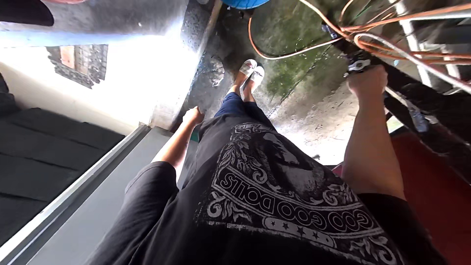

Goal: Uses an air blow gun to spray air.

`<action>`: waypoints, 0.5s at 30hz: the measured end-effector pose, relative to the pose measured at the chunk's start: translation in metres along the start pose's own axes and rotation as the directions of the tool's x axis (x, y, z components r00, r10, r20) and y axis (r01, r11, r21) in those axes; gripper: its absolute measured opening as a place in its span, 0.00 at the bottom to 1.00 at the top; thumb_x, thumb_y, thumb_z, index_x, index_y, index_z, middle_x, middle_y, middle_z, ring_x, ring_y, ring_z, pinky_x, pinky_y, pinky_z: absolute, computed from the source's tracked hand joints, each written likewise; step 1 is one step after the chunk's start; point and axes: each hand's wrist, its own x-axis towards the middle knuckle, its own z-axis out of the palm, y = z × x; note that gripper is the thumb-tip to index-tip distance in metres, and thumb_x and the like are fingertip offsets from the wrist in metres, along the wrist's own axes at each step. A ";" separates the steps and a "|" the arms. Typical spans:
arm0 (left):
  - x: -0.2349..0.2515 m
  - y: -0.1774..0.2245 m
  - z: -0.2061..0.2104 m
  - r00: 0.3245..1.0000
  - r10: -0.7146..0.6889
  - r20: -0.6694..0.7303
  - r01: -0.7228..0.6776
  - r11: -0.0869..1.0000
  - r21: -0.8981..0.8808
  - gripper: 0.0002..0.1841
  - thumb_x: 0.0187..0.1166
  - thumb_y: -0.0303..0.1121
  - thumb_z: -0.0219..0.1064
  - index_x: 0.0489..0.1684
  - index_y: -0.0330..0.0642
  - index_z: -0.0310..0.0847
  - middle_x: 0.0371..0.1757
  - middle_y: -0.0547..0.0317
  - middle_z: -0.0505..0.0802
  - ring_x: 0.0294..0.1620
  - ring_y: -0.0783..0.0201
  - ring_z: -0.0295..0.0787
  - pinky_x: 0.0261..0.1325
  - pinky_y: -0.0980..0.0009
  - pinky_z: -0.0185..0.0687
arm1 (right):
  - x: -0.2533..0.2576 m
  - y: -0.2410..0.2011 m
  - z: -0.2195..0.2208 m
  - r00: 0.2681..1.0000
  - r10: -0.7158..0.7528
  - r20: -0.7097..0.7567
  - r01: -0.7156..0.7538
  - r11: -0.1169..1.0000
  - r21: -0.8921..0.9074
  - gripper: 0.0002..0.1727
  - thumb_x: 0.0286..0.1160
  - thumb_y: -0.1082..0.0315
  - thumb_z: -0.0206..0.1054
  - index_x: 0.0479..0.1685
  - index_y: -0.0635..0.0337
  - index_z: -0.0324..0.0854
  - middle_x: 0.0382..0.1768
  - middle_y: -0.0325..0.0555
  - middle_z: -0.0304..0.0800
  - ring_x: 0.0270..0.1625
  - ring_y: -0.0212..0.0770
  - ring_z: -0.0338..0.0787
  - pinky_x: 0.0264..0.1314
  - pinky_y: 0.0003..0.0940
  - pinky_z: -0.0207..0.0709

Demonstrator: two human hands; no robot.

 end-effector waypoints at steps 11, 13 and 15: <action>0.030 0.008 -0.002 0.998 0.022 -0.055 -0.028 0.992 -0.120 0.29 0.85 0.46 0.62 0.80 0.37 0.72 0.69 0.29 0.86 0.72 0.29 0.81 0.68 0.25 0.73 | 0.020 -0.004 -0.071 0.984 -0.121 -0.134 0.172 0.851 0.497 0.33 0.67 0.73 0.69 0.78 0.61 0.69 0.50 0.50 0.86 0.32 0.36 0.87 0.38 0.41 0.88; 0.029 0.008 -0.002 0.998 0.016 -0.055 -0.024 0.989 -0.143 0.29 0.86 0.46 0.61 0.81 0.36 0.72 0.70 0.28 0.85 0.74 0.29 0.80 0.70 0.26 0.72 | 0.019 -0.011 -0.074 0.986 -0.114 -0.122 0.161 0.853 0.497 0.33 0.66 0.75 0.69 0.77 0.62 0.70 0.48 0.49 0.86 0.30 0.35 0.87 0.36 0.38 0.88; 0.023 0.011 -0.002 0.998 0.004 -0.058 -0.012 0.988 -0.155 0.28 0.86 0.45 0.61 0.80 0.36 0.73 0.70 0.28 0.86 0.73 0.29 0.81 0.70 0.27 0.72 | 0.019 -0.016 -0.075 0.990 -0.094 -0.104 0.134 0.856 0.499 0.33 0.65 0.76 0.70 0.77 0.62 0.70 0.49 0.49 0.87 0.31 0.35 0.87 0.36 0.38 0.87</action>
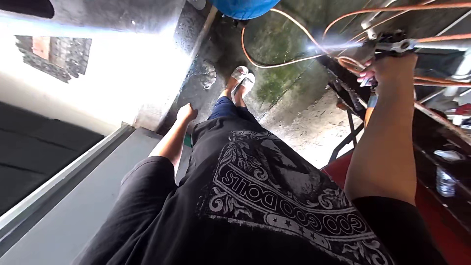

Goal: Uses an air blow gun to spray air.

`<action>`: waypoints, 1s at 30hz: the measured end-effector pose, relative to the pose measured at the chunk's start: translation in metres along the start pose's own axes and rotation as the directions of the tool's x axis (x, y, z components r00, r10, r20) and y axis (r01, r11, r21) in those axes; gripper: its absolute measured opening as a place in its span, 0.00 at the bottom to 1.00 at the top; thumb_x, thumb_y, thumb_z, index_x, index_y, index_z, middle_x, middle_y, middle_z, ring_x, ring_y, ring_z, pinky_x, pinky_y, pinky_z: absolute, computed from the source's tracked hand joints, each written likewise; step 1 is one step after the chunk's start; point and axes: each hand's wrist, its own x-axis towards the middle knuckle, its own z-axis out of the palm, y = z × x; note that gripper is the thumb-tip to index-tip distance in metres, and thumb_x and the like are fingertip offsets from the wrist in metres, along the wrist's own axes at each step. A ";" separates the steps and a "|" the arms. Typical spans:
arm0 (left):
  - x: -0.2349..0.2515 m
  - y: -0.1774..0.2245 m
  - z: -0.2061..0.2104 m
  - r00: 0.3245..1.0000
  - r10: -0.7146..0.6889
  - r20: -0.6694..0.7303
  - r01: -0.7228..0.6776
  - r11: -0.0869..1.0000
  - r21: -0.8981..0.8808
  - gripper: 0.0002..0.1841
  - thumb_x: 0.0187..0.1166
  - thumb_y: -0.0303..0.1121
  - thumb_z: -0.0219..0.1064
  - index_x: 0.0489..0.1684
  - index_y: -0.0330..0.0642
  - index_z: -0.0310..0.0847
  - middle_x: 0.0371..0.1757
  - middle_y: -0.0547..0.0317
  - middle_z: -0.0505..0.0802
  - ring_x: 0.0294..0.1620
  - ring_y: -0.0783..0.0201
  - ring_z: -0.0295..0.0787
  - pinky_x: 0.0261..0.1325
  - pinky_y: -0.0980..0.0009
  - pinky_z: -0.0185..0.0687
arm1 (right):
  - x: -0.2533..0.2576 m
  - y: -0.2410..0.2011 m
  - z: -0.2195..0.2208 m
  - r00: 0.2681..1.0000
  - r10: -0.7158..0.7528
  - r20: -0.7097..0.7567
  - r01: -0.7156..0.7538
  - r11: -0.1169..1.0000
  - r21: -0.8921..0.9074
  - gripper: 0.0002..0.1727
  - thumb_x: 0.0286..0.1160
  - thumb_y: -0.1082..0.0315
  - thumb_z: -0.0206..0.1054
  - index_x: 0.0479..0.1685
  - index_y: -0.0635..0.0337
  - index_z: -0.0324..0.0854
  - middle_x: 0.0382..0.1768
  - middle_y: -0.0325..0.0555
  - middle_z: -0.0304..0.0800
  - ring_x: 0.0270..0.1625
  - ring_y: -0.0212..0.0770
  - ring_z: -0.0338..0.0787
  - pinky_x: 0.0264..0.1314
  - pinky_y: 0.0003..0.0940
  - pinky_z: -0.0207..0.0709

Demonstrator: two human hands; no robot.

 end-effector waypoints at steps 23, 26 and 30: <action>0.000 0.016 0.035 1.000 -0.008 0.030 0.009 0.999 -0.052 0.28 0.85 0.47 0.60 0.78 0.38 0.75 0.69 0.29 0.86 0.72 0.31 0.82 0.69 0.28 0.74 | -0.029 -0.026 0.050 0.883 0.295 0.365 -0.347 0.934 0.083 0.18 0.72 0.76 0.61 0.60 0.58 0.78 0.38 0.45 0.90 0.31 0.41 0.93 0.35 0.40 0.92; 0.000 0.012 0.039 0.999 -0.021 0.031 0.023 0.998 -0.061 0.28 0.85 0.47 0.60 0.79 0.39 0.75 0.70 0.30 0.86 0.73 0.31 0.82 0.70 0.28 0.73 | -0.025 -0.019 0.050 0.868 0.294 0.400 -0.365 0.924 0.111 0.19 0.70 0.76 0.60 0.61 0.57 0.79 0.36 0.45 0.90 0.32 0.42 0.94 0.37 0.41 0.93; 0.001 0.007 0.046 0.999 -0.043 0.024 0.045 0.997 -0.066 0.28 0.85 0.47 0.61 0.79 0.39 0.75 0.70 0.31 0.86 0.73 0.32 0.82 0.70 0.28 0.74 | -0.030 -0.021 0.051 0.863 0.272 0.426 -0.367 0.917 0.158 0.19 0.70 0.76 0.60 0.61 0.57 0.79 0.40 0.47 0.91 0.36 0.43 0.95 0.40 0.42 0.93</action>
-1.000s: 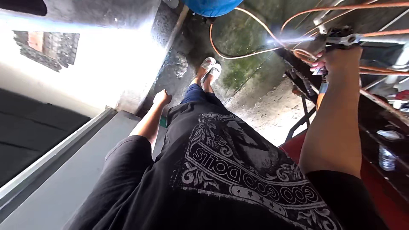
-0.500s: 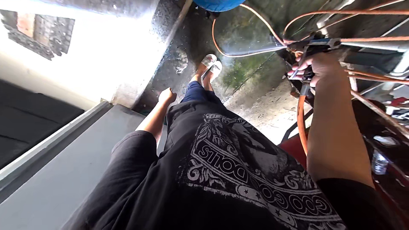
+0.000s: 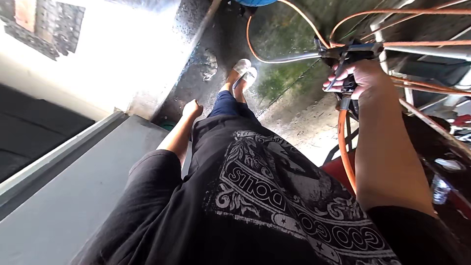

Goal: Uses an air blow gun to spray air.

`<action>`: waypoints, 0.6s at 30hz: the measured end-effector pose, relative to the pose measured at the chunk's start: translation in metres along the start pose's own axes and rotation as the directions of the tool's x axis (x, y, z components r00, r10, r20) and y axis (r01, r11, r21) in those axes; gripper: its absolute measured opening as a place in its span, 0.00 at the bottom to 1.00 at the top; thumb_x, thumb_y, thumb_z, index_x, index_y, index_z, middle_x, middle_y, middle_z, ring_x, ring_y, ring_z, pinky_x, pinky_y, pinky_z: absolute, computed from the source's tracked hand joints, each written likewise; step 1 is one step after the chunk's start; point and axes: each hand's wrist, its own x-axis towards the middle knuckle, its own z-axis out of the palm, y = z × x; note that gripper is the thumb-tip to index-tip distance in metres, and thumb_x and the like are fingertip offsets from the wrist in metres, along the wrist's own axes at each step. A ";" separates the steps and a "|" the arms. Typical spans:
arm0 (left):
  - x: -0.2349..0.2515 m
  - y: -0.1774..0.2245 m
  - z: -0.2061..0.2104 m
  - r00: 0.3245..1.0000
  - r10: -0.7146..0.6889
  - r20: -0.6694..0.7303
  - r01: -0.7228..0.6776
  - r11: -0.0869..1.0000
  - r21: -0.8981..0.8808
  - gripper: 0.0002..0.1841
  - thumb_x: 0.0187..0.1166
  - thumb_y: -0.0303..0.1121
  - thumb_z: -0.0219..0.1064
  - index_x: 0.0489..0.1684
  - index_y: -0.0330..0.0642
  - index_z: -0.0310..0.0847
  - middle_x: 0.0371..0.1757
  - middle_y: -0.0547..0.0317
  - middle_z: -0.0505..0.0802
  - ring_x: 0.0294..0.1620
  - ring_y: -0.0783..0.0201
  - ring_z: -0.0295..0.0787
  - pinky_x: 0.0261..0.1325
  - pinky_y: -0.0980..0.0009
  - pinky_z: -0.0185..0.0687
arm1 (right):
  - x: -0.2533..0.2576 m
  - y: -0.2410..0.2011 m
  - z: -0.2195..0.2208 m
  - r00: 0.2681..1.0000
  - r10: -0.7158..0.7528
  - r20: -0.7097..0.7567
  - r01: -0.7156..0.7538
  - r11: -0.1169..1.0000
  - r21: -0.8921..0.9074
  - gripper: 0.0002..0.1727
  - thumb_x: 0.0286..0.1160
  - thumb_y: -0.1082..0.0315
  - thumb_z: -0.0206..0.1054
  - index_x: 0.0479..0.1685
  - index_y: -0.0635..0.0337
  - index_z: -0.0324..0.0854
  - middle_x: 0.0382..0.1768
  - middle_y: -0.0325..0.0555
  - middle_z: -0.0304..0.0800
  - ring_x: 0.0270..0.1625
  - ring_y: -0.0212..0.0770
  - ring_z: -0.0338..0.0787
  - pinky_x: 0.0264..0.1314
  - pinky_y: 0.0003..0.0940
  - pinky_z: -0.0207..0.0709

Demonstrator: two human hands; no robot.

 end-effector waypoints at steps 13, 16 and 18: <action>-0.004 -0.001 0.006 1.000 0.001 -0.010 -0.001 0.999 -0.039 0.28 0.86 0.46 0.61 0.79 0.38 0.75 0.70 0.29 0.85 0.73 0.31 0.81 0.71 0.29 0.73 | 0.002 0.001 0.016 0.999 0.041 0.035 -0.038 0.995 -0.097 0.19 0.71 0.77 0.59 0.62 0.57 0.77 0.39 0.45 0.88 0.34 0.42 0.93 0.39 0.42 0.93; -0.001 -0.001 0.009 1.000 0.007 0.002 -0.006 0.999 -0.036 0.28 0.86 0.46 0.60 0.79 0.38 0.75 0.71 0.30 0.86 0.74 0.31 0.81 0.71 0.29 0.73 | -0.001 0.004 0.020 0.997 0.034 0.065 -0.027 0.995 -0.101 0.19 0.70 0.79 0.59 0.60 0.58 0.78 0.37 0.44 0.88 0.34 0.41 0.93 0.39 0.41 0.93; -0.001 0.001 0.008 1.000 0.009 0.010 -0.009 0.999 -0.045 0.28 0.86 0.46 0.60 0.79 0.38 0.74 0.71 0.30 0.86 0.74 0.32 0.81 0.72 0.29 0.73 | 0.001 0.008 0.020 0.997 0.037 0.068 -0.026 0.989 -0.147 0.20 0.69 0.79 0.58 0.61 0.58 0.78 0.38 0.44 0.88 0.34 0.40 0.92 0.39 0.40 0.92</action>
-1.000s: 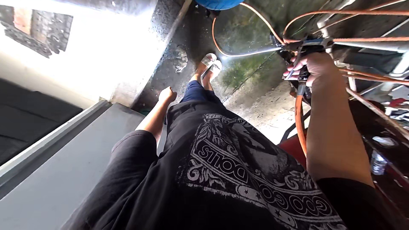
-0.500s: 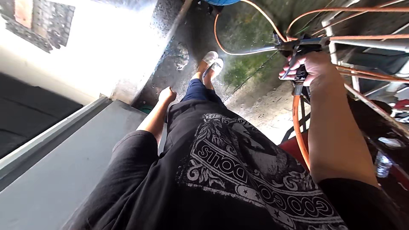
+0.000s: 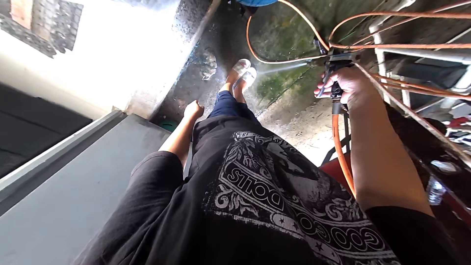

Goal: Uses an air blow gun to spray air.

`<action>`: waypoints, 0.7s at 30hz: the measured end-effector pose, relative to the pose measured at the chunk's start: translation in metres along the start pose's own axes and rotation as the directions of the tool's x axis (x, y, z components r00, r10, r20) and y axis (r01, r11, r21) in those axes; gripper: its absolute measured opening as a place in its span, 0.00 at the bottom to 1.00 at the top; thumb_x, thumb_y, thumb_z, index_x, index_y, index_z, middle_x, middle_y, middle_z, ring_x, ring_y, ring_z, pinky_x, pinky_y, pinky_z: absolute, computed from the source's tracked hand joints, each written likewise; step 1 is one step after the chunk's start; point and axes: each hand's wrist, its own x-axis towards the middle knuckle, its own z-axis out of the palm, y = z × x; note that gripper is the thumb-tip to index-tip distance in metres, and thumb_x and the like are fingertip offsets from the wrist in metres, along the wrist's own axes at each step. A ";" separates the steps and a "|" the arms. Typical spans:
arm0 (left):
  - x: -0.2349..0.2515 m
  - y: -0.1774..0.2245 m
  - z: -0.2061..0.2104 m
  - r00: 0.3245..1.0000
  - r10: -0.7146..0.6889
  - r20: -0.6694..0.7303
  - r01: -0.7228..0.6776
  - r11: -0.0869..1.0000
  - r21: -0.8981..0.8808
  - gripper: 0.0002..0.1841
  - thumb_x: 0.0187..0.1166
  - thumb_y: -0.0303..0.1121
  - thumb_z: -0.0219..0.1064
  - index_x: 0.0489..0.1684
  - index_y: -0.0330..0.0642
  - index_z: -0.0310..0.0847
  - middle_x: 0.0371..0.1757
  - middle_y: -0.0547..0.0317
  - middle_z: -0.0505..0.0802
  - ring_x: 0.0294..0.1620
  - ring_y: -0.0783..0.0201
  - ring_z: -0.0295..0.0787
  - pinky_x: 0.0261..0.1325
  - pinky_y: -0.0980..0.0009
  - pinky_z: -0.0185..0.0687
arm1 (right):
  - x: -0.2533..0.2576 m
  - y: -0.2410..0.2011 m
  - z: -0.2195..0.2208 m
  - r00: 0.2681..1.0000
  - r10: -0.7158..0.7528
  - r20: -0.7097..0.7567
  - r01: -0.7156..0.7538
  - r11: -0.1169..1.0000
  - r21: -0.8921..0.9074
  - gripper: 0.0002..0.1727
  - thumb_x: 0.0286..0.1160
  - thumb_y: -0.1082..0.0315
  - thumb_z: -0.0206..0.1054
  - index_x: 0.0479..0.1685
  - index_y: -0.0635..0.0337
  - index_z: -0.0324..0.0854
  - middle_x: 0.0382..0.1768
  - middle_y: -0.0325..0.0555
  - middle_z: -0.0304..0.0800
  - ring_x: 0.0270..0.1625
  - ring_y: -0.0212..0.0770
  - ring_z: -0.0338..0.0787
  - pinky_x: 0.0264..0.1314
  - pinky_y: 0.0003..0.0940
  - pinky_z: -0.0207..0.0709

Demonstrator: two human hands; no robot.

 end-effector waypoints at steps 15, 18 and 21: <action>0.004 0.006 -0.017 1.000 0.013 -0.013 -0.013 1.000 0.022 0.27 0.86 0.46 0.60 0.78 0.38 0.76 0.71 0.30 0.85 0.74 0.32 0.81 0.72 0.29 0.72 | -0.013 -0.012 0.006 0.998 -0.038 -0.050 0.036 0.998 -0.049 0.19 0.68 0.81 0.60 0.59 0.60 0.79 0.40 0.44 0.89 0.32 0.39 0.92 0.35 0.36 0.90; 0.002 0.007 -0.022 0.999 0.032 -0.011 -0.032 0.999 0.016 0.28 0.86 0.46 0.61 0.80 0.39 0.74 0.71 0.30 0.85 0.75 0.31 0.80 0.72 0.29 0.72 | -0.005 -0.004 0.001 0.998 -0.034 -0.060 0.029 0.995 -0.094 0.18 0.71 0.79 0.59 0.60 0.61 0.79 0.39 0.44 0.87 0.33 0.39 0.91 0.38 0.38 0.90; 0.004 0.008 -0.025 0.999 0.037 -0.015 -0.037 0.999 0.008 0.28 0.86 0.45 0.61 0.80 0.39 0.73 0.72 0.31 0.85 0.75 0.31 0.80 0.73 0.29 0.71 | -0.007 -0.009 0.003 0.997 -0.033 -0.074 0.027 0.996 -0.085 0.18 0.71 0.79 0.59 0.59 0.60 0.79 0.36 0.43 0.88 0.31 0.38 0.91 0.37 0.36 0.90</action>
